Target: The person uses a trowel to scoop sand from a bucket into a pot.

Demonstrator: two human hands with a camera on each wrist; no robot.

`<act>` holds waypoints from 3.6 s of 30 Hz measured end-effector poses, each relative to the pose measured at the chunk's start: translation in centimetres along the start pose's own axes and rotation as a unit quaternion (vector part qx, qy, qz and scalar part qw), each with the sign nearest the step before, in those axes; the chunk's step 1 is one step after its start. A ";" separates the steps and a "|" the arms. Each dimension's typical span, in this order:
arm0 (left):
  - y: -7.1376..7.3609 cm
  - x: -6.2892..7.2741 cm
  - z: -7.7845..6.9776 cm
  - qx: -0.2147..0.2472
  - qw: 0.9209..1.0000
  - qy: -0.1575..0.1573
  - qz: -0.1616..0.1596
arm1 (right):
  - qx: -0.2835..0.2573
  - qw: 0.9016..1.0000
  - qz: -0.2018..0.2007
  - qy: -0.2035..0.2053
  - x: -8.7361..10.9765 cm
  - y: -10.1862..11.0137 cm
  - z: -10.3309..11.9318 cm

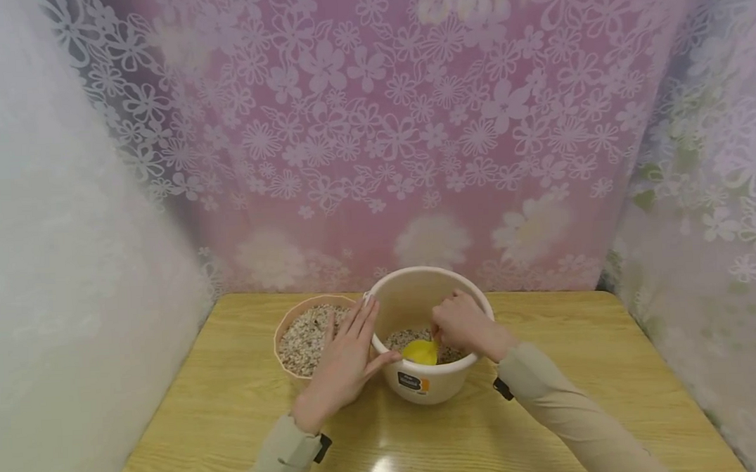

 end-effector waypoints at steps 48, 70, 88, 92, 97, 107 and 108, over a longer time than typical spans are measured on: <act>-0.1 0.1 0.1 0.002 1.000 0.012 0.007 | 0.059 0.949 -0.288 -0.116 7.0 7.2 -0.7; 4.9 3.5 8.3 0.036 0.995 0.080 -0.045 | 0.007 0.952 -0.239 -0.192 8.3 7.3 -1.4; 4.0 7.6 13.0 0.034 0.991 0.126 -0.016 | 0.006 0.966 -0.171 -0.196 4.2 9.7 1.5; 4.0 7.6 13.1 0.033 0.991 0.126 -0.015 | 0.014 0.969 -0.174 -0.174 2.6 10.3 3.4; 3.7 7.7 13.1 0.031 0.992 0.122 -0.019 | 0.039 0.972 -0.190 -0.130 0.7 10.3 6.1; 3.8 7.8 13.0 0.038 0.992 0.119 -0.031 | 0.129 0.952 -0.274 -0.037 -1.7 10.5 11.6; 3.8 7.8 13.0 0.039 0.992 0.119 -0.032 | 0.135 0.953 -0.270 -0.036 -1.9 10.4 11.8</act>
Point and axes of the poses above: each hand's wrist, its own x-axis away from the middle knuckle, its own y-axis out of the back of the hand, z = x × y, the point moved 10 cm from there along -x, towards the middle knuckle, and after that the axes turned 4 degrees about -z, right-handed, at the moved point
